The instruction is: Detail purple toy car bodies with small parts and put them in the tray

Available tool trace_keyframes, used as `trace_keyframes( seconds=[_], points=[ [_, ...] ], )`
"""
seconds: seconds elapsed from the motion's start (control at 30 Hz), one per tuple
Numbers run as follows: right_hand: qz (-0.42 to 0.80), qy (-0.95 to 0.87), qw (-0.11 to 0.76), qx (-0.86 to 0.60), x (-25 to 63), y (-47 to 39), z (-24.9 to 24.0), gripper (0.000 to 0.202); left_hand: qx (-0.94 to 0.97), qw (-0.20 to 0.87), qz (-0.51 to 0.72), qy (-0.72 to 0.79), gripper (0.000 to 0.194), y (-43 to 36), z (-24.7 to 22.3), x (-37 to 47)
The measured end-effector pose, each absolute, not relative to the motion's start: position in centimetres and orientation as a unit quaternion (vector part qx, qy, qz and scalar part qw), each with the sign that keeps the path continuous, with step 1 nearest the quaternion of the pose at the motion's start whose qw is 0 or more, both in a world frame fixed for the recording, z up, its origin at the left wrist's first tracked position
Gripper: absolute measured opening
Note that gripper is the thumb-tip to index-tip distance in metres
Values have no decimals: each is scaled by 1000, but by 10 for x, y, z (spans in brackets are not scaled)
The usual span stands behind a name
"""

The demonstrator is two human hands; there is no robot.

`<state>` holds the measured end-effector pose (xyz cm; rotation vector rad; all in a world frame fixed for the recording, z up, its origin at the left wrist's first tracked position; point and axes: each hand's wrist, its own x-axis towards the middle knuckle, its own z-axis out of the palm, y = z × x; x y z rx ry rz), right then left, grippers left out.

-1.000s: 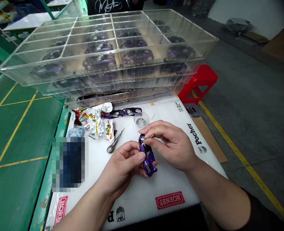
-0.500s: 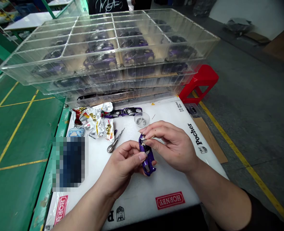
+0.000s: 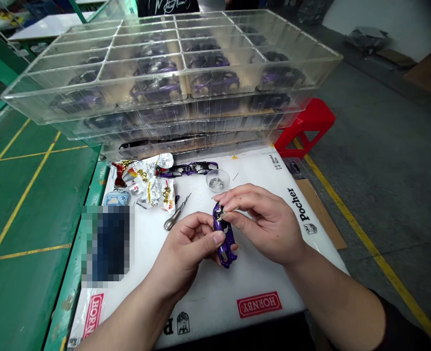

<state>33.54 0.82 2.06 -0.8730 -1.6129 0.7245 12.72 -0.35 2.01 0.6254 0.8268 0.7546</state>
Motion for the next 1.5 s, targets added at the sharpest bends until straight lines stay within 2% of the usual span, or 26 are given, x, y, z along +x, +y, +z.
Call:
trace_keyframes(
  seconds=[0.2, 0.4, 0.7, 0.87, 1.1, 1.27, 1.5],
  points=[
    [290, -683, 554, -379, 336, 9, 19, 12, 296, 797, 353, 390, 36, -3, 16, 126],
    [276, -671, 549, -415, 337, 10, 20, 9, 306, 802, 350, 374, 43, -3, 12, 126],
    [267, -687, 557, -382, 339, 11, 20, 10, 330, 778, 375, 382, 41, -4, 10, 125],
    [298, -671, 574, -363, 340, 10, 21, 12, 323, 757, 423, 379, 50, -4, 12, 126],
    [241, -649, 607, -389, 342, 9, 20, 11, 318, 742, 430, 405, 46, -2, 14, 123],
    [245, -615, 604, -443, 341, 10, 18, 2, 325, 733, 457, 385, 43, -3, 15, 122],
    [245, -649, 599, -398, 341, 11, 23, 8, 377, 698, 474, 382, 42, -10, 17, 121]
  ],
)
